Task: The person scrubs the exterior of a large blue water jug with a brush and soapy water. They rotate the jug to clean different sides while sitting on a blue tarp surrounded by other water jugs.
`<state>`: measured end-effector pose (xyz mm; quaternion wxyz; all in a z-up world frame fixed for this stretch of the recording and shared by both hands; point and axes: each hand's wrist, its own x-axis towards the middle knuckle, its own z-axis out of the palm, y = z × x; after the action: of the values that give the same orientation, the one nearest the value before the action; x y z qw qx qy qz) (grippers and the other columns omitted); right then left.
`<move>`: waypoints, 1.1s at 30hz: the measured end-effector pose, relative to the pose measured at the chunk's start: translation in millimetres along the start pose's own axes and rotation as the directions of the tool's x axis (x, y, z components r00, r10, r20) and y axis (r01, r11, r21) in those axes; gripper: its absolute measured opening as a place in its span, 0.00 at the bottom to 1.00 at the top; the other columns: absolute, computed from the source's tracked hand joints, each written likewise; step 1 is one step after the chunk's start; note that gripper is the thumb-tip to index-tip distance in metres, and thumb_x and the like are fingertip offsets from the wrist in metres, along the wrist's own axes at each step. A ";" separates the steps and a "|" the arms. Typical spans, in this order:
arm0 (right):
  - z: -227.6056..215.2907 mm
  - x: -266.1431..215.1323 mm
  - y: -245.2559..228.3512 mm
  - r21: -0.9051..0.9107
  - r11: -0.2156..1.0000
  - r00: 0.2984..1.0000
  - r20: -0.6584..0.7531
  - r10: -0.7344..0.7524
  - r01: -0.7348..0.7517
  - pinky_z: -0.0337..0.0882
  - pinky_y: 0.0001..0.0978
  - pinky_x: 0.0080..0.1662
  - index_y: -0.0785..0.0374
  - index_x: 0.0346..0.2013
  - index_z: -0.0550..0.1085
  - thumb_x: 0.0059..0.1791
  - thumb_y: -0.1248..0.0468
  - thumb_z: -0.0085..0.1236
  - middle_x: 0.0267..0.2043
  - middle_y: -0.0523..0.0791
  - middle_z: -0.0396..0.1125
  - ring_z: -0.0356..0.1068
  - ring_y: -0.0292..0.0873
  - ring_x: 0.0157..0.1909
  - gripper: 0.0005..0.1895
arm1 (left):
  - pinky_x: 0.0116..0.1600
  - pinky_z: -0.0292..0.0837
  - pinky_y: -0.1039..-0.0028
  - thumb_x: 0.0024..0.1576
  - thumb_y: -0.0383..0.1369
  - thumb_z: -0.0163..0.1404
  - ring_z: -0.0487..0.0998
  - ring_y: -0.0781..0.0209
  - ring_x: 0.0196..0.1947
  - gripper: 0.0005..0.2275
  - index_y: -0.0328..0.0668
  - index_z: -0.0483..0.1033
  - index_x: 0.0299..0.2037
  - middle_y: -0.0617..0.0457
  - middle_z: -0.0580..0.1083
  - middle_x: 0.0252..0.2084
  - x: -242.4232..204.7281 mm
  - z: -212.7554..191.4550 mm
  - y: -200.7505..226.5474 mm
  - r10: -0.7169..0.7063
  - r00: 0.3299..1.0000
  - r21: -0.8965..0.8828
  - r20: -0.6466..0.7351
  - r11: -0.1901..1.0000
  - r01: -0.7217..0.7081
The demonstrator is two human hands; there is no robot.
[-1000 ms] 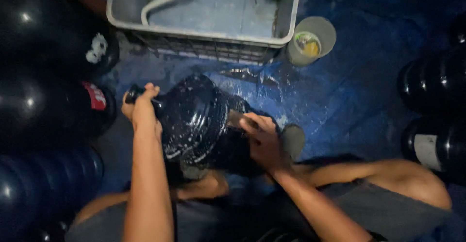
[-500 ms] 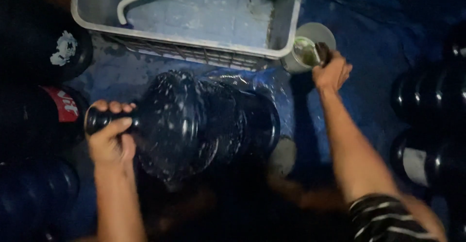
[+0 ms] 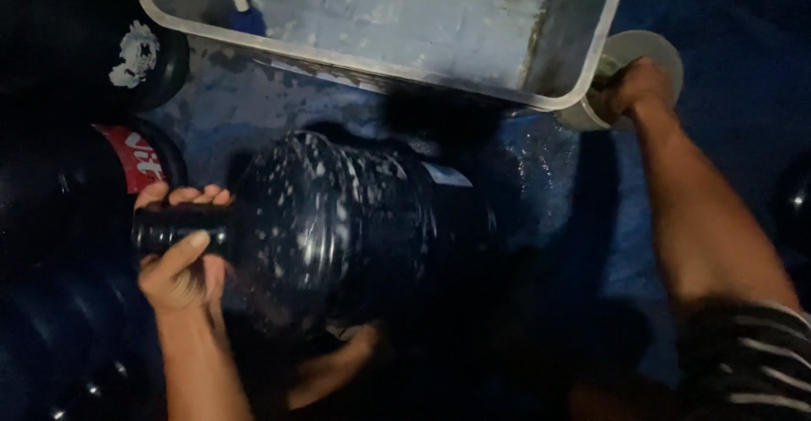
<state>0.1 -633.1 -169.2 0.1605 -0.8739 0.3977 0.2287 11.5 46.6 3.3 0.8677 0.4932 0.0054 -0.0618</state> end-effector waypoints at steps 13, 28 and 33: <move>-31.4 -388.1 -87.6 0.391 0.701 0.803 -0.285 -0.523 0.596 0.70 0.58 0.55 0.62 0.53 0.77 0.44 0.74 0.62 0.46 0.58 0.73 0.71 0.66 0.53 0.21 | 0.41 0.85 0.64 0.39 0.13 0.61 0.86 0.56 0.33 0.22 0.43 0.75 0.43 0.46 0.80 0.32 23.4 9.2 -32.6 0.056 0.710 0.056 -0.702 0.998 -0.023; 111.0 -426.4 -109.4 0.142 0.602 0.475 -0.762 -0.441 0.786 0.60 0.44 0.51 0.50 0.62 0.74 0.51 0.68 0.47 0.58 0.49 0.70 0.70 0.53 0.53 0.25 | 0.34 0.76 0.66 0.31 0.13 0.64 0.81 0.56 0.28 0.21 0.44 0.76 0.33 0.51 0.73 0.28 17.2 21.8 -24.8 0.059 0.617 0.117 -0.785 0.992 0.054; 112.2 -451.2 -108.6 0.211 0.535 0.504 -0.712 -0.490 0.818 0.58 0.51 0.55 0.52 0.67 0.71 0.52 0.70 0.42 0.64 0.53 0.66 0.66 0.60 0.59 0.28 | 0.37 0.77 0.63 0.32 0.14 0.61 0.82 0.54 0.29 0.21 0.44 0.75 0.35 0.49 0.73 0.28 28.2 -15.7 -33.3 0.060 0.638 0.117 -0.768 0.992 0.048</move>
<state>-208.2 -232.0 -15.3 0.3420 -0.9022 0.0908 -0.2468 36.5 40.3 -35.2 0.7500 0.5266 0.3683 0.1566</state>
